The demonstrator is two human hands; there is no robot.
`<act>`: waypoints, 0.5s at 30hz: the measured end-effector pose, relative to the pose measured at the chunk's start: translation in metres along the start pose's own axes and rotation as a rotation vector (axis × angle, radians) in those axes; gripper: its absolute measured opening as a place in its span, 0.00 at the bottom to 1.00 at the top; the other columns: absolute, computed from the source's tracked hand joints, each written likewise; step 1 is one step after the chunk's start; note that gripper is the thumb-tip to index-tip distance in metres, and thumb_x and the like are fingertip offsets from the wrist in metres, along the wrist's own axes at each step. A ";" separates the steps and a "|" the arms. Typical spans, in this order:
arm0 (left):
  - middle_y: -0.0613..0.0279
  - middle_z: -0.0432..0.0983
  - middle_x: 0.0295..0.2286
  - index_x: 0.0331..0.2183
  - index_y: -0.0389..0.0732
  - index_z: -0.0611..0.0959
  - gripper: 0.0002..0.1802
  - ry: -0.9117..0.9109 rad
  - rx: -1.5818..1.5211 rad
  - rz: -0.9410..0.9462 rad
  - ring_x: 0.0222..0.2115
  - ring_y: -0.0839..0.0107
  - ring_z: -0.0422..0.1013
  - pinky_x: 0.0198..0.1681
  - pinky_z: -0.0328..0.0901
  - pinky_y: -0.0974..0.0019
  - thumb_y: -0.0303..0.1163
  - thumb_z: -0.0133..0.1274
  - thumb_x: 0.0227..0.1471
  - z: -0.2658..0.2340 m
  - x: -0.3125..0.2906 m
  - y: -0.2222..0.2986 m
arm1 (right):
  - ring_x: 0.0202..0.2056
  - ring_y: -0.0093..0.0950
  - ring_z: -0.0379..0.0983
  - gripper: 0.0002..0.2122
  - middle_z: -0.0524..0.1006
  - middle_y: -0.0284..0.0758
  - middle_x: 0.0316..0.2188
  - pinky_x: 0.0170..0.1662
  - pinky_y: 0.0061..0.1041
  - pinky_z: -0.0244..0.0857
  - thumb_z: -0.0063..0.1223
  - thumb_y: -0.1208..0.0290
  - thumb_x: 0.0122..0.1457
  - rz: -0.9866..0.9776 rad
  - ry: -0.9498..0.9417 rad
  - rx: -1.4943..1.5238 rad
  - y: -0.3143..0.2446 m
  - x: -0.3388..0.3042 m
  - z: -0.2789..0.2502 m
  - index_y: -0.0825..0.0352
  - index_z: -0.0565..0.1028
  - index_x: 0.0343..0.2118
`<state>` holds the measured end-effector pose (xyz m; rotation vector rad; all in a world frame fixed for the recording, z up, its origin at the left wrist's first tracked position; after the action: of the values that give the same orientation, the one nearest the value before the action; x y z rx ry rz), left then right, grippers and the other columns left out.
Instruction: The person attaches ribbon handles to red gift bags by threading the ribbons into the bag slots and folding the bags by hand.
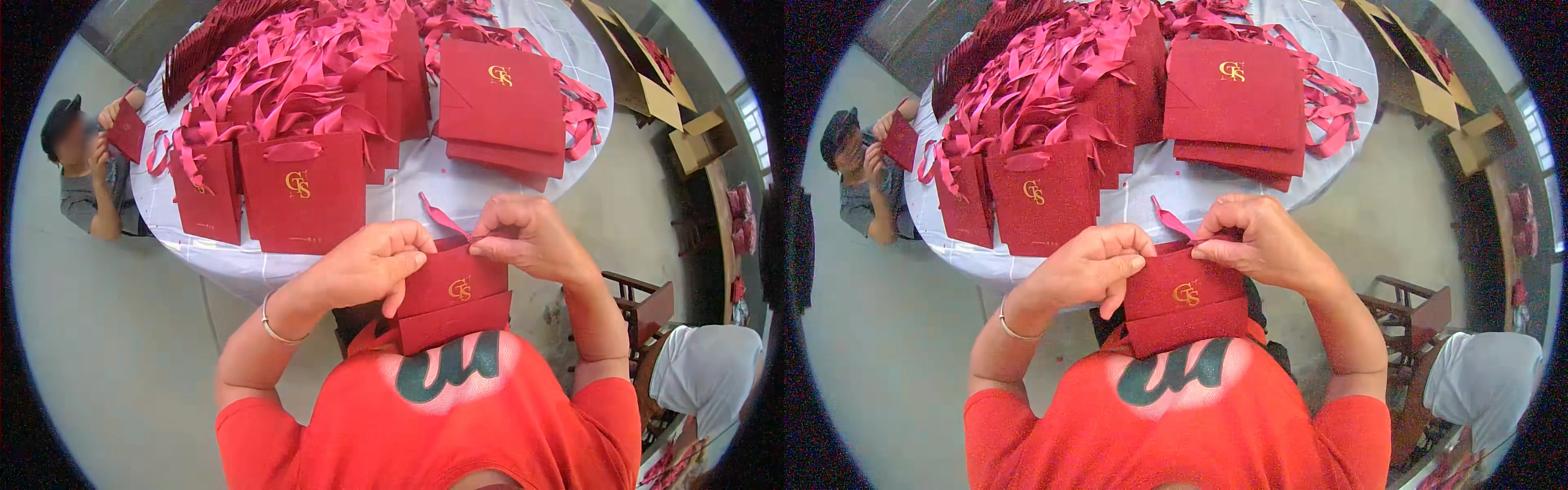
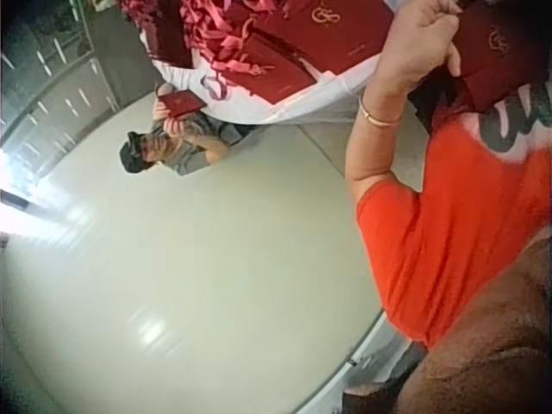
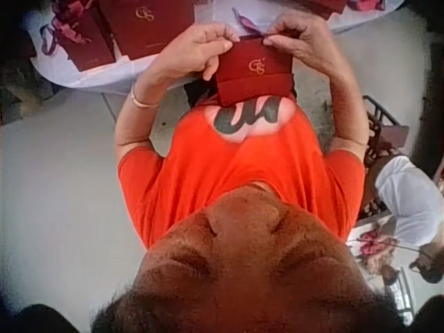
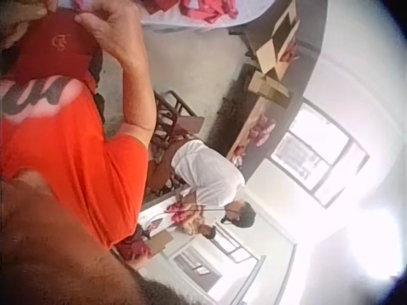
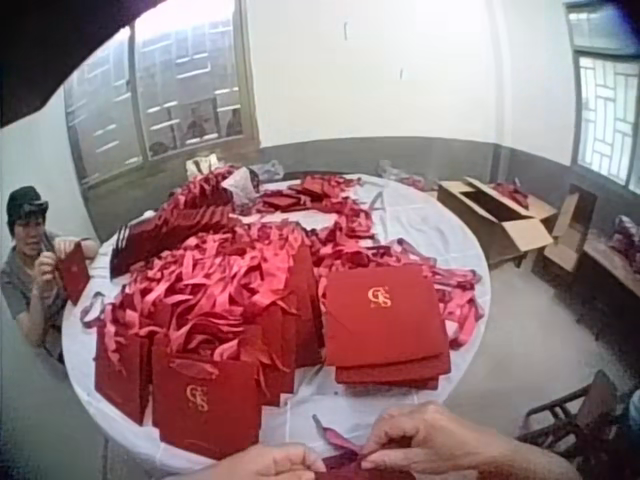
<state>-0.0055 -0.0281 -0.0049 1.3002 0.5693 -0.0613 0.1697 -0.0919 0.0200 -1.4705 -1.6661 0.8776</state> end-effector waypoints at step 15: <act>0.69 0.67 0.17 0.38 0.31 0.74 0.09 -0.180 -0.161 0.009 0.10 0.81 0.62 0.14 0.55 0.75 0.23 0.47 0.54 0.000 0.007 -0.007 | 0.26 0.20 0.71 0.08 0.74 0.31 0.23 0.30 0.22 0.65 0.67 0.73 0.50 0.132 -0.109 0.175 0.014 0.004 0.006 0.70 0.78 0.26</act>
<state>-0.0018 -0.0278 -0.0139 1.1276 0.4055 -0.1214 0.1711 -0.0864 0.0054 -1.4462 -1.5399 1.1645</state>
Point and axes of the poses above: each hand's wrist, its own x-axis towards the middle knuckle, its own z-axis out of the palm, y = z × x, the point moved 6 cm from there along x, towards the middle knuckle
